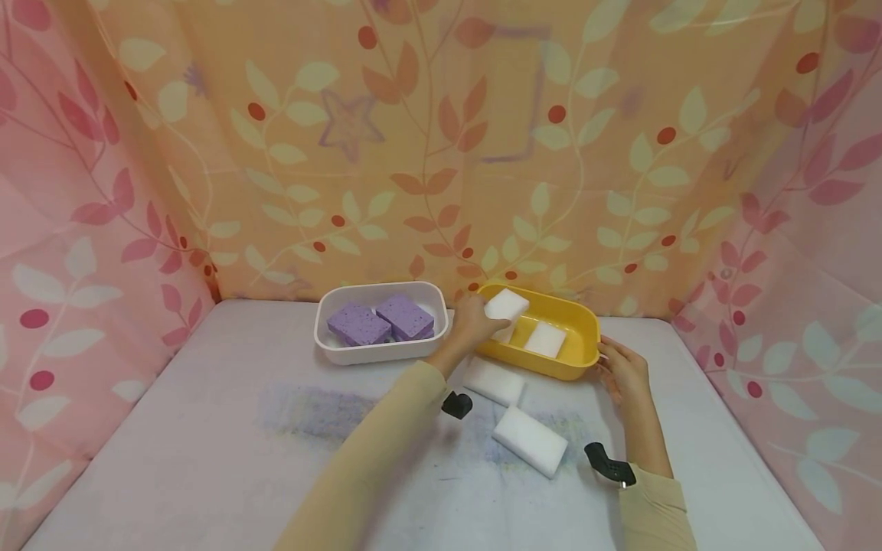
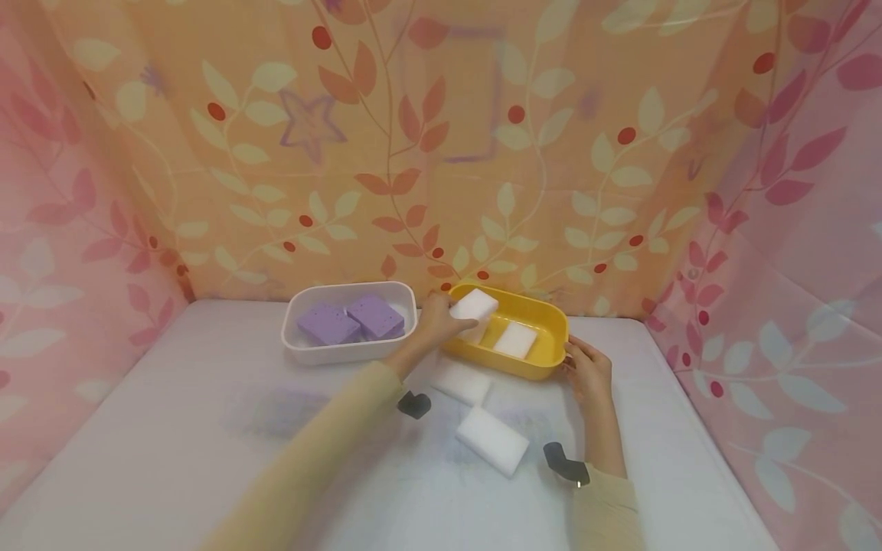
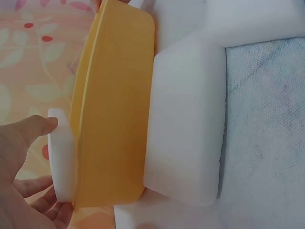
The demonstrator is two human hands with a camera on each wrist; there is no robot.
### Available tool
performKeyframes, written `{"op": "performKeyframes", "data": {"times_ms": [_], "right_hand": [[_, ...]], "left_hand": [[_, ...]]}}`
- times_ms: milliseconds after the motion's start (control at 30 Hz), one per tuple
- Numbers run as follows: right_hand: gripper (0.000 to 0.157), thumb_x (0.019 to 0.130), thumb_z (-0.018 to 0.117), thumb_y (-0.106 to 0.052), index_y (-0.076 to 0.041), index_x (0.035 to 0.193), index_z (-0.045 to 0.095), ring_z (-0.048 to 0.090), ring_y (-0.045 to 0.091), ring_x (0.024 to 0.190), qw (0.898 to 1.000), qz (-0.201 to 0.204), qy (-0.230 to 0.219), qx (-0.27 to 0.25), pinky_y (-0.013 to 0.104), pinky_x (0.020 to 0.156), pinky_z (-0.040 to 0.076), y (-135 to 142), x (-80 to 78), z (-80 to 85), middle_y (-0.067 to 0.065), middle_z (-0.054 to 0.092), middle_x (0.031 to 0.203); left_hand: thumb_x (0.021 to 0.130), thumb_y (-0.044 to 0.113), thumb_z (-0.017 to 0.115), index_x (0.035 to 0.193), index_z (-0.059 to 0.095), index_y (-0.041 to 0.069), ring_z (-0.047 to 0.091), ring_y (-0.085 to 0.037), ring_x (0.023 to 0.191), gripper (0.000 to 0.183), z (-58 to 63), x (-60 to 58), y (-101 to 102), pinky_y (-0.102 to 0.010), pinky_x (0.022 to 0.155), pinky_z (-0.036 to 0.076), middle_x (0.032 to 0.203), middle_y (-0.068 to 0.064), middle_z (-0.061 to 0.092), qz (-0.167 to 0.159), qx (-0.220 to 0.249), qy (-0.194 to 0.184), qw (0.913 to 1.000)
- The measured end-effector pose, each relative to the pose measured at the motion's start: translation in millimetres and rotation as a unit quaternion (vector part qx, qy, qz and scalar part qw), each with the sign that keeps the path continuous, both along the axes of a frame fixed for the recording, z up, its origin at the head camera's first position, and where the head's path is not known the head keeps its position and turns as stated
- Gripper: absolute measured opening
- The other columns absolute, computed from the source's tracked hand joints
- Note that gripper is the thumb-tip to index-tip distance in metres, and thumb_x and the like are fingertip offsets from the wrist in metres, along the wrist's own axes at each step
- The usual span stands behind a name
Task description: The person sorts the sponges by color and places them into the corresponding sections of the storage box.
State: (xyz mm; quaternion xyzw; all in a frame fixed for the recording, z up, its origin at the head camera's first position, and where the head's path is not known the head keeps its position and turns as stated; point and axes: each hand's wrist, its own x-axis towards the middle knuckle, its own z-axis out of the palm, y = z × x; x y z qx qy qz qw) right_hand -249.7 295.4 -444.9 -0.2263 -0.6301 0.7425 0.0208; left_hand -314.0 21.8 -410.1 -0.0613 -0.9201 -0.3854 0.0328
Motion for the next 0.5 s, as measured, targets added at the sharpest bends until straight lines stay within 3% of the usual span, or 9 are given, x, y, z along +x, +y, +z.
{"op": "performKeyframes", "data": {"times_ms": [33,67,300,500], "right_hand": [[0.057,0.109,0.058,-0.020,-0.003,0.161,0.042,0.059,0.005,0.090,1.000,0.000,-0.001,0.000,0.011,0.075,0.054,0.0,0.2,0.1,-0.008,0.061,0.111],[0.057,0.109,0.058,-0.020,-0.003,0.161,0.042,0.058,0.005,0.090,1.000,0.001,-0.001,0.001,0.011,0.076,0.054,0.1,0.3,0.0,-0.008,0.060,0.112],[0.056,0.109,0.059,-0.018,-0.001,0.159,0.043,0.059,0.005,0.086,1.000,-0.006,0.005,0.003,0.011,0.073,0.054,0.7,1.4,0.1,-0.009,0.062,0.105],[0.056,0.108,0.059,-0.018,-0.001,0.159,0.043,0.059,0.005,0.086,1.000,-0.004,0.006,0.001,0.012,0.073,0.054,0.9,0.7,0.1,-0.009,0.062,0.105]], "left_hand": [[0.088,0.039,0.086,0.119,0.073,-0.004,0.052,-0.026,0.113,0.054,-1.1,-0.6,0.7,-0.042,0.104,0.048,0.115,-0.013,0.064,0.002,-0.003,-0.003,1.0000],[0.090,0.036,0.085,0.120,0.072,-0.004,0.053,-0.028,0.115,0.052,6.8,6.0,0.3,-0.045,0.106,0.047,0.116,-0.014,0.064,0.003,-0.008,-0.013,0.9999],[0.092,0.043,0.082,0.128,0.069,0.001,0.058,-0.029,0.122,0.057,1.2,5.6,6.9,-0.056,0.117,0.039,0.122,-0.012,0.069,0.011,-0.044,-0.036,0.9984],[0.092,0.043,0.082,0.125,0.068,0.001,0.056,-0.030,0.126,0.054,0.0,6.3,8.7,-0.065,0.121,0.033,0.119,-0.012,0.066,0.009,-0.047,-0.043,0.9979]]}}
